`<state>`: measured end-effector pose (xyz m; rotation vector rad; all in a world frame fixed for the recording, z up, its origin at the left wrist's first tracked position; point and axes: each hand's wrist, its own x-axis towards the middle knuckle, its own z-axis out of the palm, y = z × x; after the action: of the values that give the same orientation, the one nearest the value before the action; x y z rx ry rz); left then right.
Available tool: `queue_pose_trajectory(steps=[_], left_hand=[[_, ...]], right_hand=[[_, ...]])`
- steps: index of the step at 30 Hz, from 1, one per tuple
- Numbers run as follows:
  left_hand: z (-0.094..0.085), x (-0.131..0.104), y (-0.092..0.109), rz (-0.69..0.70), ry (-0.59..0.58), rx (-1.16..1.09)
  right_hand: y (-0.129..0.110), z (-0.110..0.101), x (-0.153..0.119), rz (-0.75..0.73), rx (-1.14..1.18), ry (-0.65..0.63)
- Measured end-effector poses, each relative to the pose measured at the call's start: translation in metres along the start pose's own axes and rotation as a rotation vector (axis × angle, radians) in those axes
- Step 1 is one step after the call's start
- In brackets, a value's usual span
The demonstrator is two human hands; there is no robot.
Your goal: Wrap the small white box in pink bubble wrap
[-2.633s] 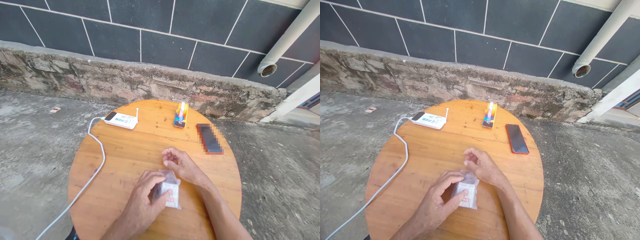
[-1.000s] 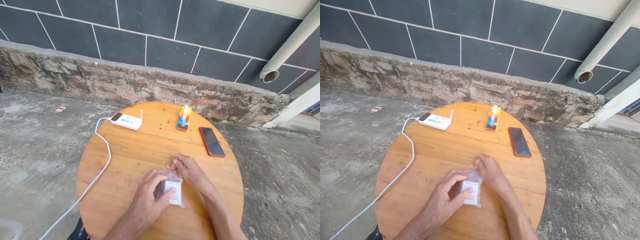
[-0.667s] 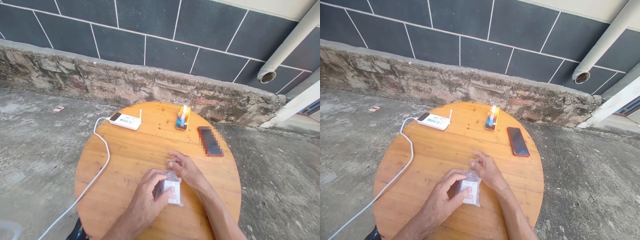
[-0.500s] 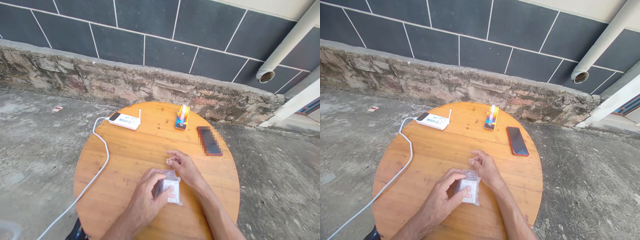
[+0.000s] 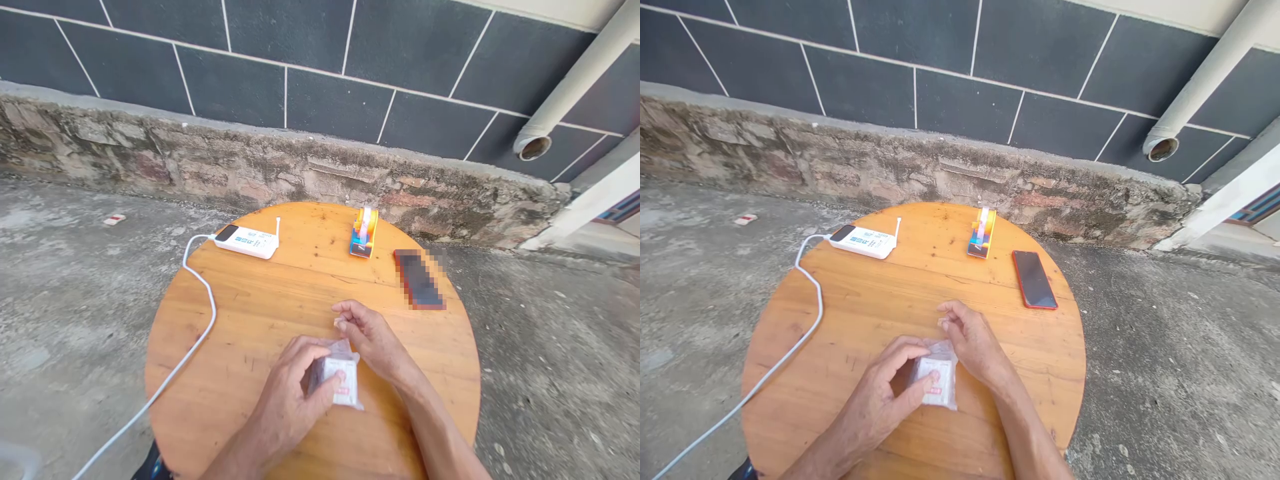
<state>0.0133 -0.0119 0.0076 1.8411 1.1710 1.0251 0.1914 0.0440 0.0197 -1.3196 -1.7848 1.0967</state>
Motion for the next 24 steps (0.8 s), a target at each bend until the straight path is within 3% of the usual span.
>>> queue_pose_trajectory(steps=[7,17,24], left_hand=[[0.000,0.000,0.002,0.002,0.010,0.018],[0.000,0.002,0.004,-0.006,0.004,-0.010],[0.001,0.002,0.003,-0.047,0.012,0.006]], right_hand=[[-0.005,-0.004,-0.001,-0.035,0.058,-0.089],[-0.008,-0.004,-0.005,-0.010,0.075,-0.081],[-0.021,-0.011,-0.015,-0.075,-0.075,-0.127]])
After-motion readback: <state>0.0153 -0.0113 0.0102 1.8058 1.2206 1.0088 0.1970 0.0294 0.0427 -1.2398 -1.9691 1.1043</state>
